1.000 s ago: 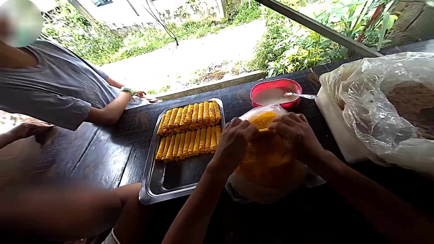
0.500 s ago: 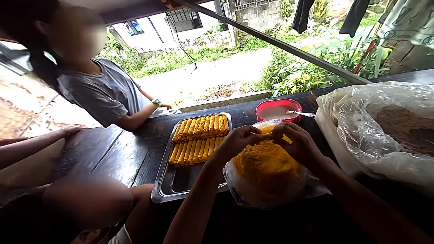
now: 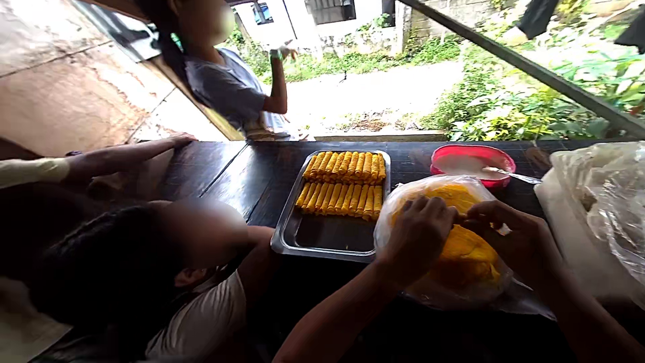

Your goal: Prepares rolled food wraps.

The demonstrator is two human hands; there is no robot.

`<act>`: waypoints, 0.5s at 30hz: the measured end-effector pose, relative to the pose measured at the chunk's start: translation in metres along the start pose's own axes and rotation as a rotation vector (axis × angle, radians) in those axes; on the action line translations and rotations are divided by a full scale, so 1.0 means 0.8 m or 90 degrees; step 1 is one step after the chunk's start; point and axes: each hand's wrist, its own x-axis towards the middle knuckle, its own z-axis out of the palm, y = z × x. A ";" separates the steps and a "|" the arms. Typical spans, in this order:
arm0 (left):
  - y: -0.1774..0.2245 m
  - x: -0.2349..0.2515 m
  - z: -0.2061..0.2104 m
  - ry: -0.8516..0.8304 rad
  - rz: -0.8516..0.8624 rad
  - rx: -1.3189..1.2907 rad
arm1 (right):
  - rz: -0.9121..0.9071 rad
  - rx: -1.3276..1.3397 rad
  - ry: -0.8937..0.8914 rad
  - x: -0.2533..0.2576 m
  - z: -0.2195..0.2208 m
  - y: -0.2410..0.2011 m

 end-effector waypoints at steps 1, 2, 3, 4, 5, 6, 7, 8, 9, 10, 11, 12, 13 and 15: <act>0.001 -0.003 -0.001 0.002 0.003 -0.007 | -0.004 -0.006 -0.004 -0.003 -0.003 -0.001; 0.000 -0.005 -0.005 0.000 0.001 -0.018 | -0.008 -0.005 -0.011 -0.006 -0.006 -0.002; -0.004 -0.006 -0.012 -0.011 -0.010 -0.029 | -0.010 0.009 -0.016 -0.009 -0.011 -0.001; -0.012 -0.007 -0.021 -0.026 -0.028 -0.038 | -0.009 0.025 -0.016 -0.013 -0.016 0.000; -0.024 -0.007 -0.032 -0.036 -0.057 -0.046 | -0.008 0.035 -0.011 -0.016 -0.023 0.003; -0.042 -0.007 -0.043 -0.040 -0.096 -0.051 | -0.003 0.038 -0.002 -0.021 -0.030 0.006; -0.063 -0.006 -0.055 -0.043 -0.148 -0.065 | 0.004 0.041 0.003 -0.025 -0.038 0.011; -0.087 -0.006 -0.066 -0.053 -0.211 -0.082 | 0.009 0.042 0.006 -0.030 -0.045 0.016; -0.110 -0.007 -0.075 -0.059 -0.282 -0.104 | 0.021 0.041 0.003 -0.037 -0.051 0.021; -0.130 -0.010 -0.081 -0.069 -0.361 -0.122 | 0.037 0.040 -0.004 -0.043 -0.056 0.025; -0.146 -0.013 -0.082 -0.078 -0.438 -0.139 | 0.057 0.039 -0.017 -0.049 -0.060 0.026; -0.159 -0.016 -0.080 -0.088 -0.496 -0.149 | 0.076 0.033 -0.035 -0.054 -0.063 0.028; -0.169 -0.019 -0.074 -0.105 -0.540 -0.163 | 0.094 0.030 -0.053 -0.059 -0.065 0.028; -0.184 -0.027 -0.055 -0.151 -0.591 -0.205 | 0.121 0.029 -0.082 -0.067 -0.066 0.031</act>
